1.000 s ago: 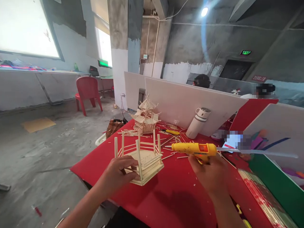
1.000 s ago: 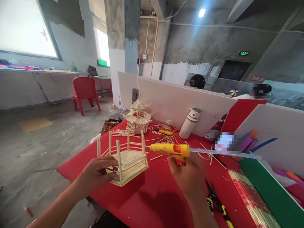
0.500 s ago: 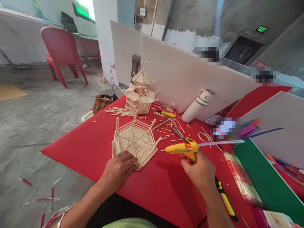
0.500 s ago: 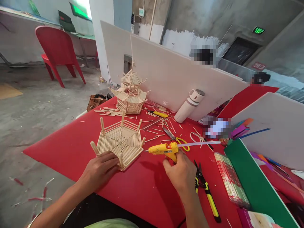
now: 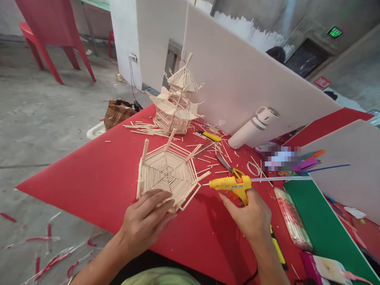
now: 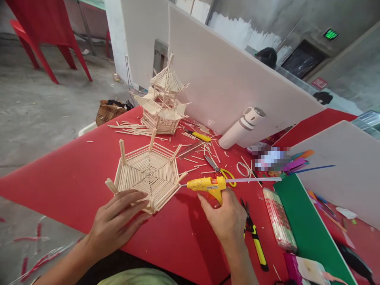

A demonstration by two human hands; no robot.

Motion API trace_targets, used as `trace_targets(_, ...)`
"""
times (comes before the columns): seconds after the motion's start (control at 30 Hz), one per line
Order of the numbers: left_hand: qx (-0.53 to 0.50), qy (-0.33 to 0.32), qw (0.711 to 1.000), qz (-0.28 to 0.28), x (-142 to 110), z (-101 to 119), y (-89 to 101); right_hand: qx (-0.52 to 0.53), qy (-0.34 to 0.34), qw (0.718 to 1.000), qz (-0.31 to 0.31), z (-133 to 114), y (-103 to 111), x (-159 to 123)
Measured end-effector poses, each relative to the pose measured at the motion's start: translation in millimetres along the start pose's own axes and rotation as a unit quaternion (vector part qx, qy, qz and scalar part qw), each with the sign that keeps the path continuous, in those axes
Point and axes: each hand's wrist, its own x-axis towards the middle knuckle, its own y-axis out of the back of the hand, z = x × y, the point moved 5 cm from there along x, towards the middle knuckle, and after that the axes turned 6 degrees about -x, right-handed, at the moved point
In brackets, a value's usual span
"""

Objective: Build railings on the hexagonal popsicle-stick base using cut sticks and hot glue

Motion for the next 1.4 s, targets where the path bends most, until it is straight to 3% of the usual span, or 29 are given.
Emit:
trace_targets(0.4,-0.045,0.007,0.999,0.005,0.6,-2.5,0.5,-0.059,0.024,0.995,0.071,-17.1,1.4,-7.1)
trace_targets(0.57,-0.047,0.01,0.999,-0.002,-1.0,-3.6,-1.1,-0.064,0.03,0.995,0.071,-18.6,0.8,-6.8)
trace_targets(0.73,-0.044,0.017,0.999,-0.001,-2.6,-5.0,-2.9,-0.022,0.029,0.997,0.062,-19.1,3.7,-6.7)
trace_targets(1.17,-0.046,0.014,0.999,0.009,3.2,-0.7,-1.6,0.085,0.112,0.988,0.065,-42.5,25.0,-16.0)
trace_targets(1.4,-0.033,0.004,0.999,0.003,5.5,1.1,-2.1,0.119,0.111,0.985,0.054,-44.3,21.1,-18.8)
